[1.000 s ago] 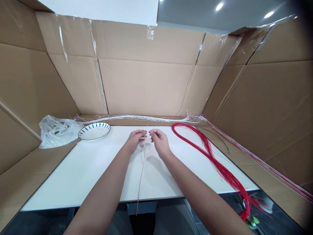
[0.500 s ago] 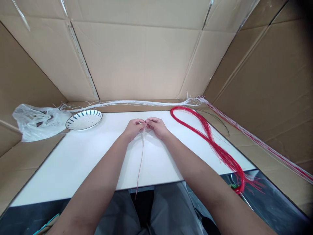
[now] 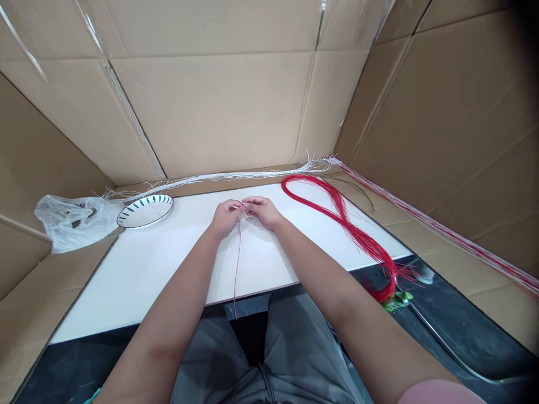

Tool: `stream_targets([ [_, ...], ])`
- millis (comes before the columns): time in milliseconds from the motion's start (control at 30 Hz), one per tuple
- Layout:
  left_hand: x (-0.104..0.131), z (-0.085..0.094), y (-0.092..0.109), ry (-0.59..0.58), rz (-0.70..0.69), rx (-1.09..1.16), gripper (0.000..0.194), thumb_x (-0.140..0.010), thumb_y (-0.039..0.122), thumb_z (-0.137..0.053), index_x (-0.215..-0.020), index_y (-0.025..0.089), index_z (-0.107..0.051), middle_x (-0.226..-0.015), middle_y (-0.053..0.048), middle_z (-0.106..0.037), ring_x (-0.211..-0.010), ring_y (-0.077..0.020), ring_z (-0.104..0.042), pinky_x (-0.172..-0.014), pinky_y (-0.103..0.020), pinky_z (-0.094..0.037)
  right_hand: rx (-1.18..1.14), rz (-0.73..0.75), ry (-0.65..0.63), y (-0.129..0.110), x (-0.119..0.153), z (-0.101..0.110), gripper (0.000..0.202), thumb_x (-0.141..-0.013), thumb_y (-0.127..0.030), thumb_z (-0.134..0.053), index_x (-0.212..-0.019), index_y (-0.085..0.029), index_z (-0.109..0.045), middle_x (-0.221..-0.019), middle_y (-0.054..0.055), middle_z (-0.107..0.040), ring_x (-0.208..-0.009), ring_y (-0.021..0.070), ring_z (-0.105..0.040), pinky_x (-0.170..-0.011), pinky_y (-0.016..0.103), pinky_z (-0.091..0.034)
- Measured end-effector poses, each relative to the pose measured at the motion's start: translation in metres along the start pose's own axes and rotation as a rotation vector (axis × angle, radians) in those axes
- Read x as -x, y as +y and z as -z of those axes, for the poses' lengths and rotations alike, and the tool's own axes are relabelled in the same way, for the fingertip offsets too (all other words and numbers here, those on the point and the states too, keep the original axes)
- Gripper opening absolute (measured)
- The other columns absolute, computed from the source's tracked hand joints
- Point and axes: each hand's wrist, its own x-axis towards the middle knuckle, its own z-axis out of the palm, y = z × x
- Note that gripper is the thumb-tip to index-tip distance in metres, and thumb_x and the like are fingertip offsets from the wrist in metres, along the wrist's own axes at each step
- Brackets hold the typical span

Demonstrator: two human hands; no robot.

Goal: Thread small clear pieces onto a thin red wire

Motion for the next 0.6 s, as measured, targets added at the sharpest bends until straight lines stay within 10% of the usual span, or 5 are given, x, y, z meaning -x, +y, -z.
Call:
stream_targets([
  [600,-0.0023,0.0059,-0.0023,-0.091,0.075,0.166,0.030,-0.097,0.035,-0.066,-0.119,0.015,-0.066,-0.119,-0.009,-0.069,-0.102,-0.0214,-0.068,-0.087,-0.042,-0.060,0.030,0.024,0.004,0.0008,-0.0028,0.0045,0.018,-0.099,-0.030,-0.066,-0.102,-0.012,-0.066,-0.092,0.002,-0.067,-0.074,0.0122,-0.065,-0.066,0.027,-0.058],
])
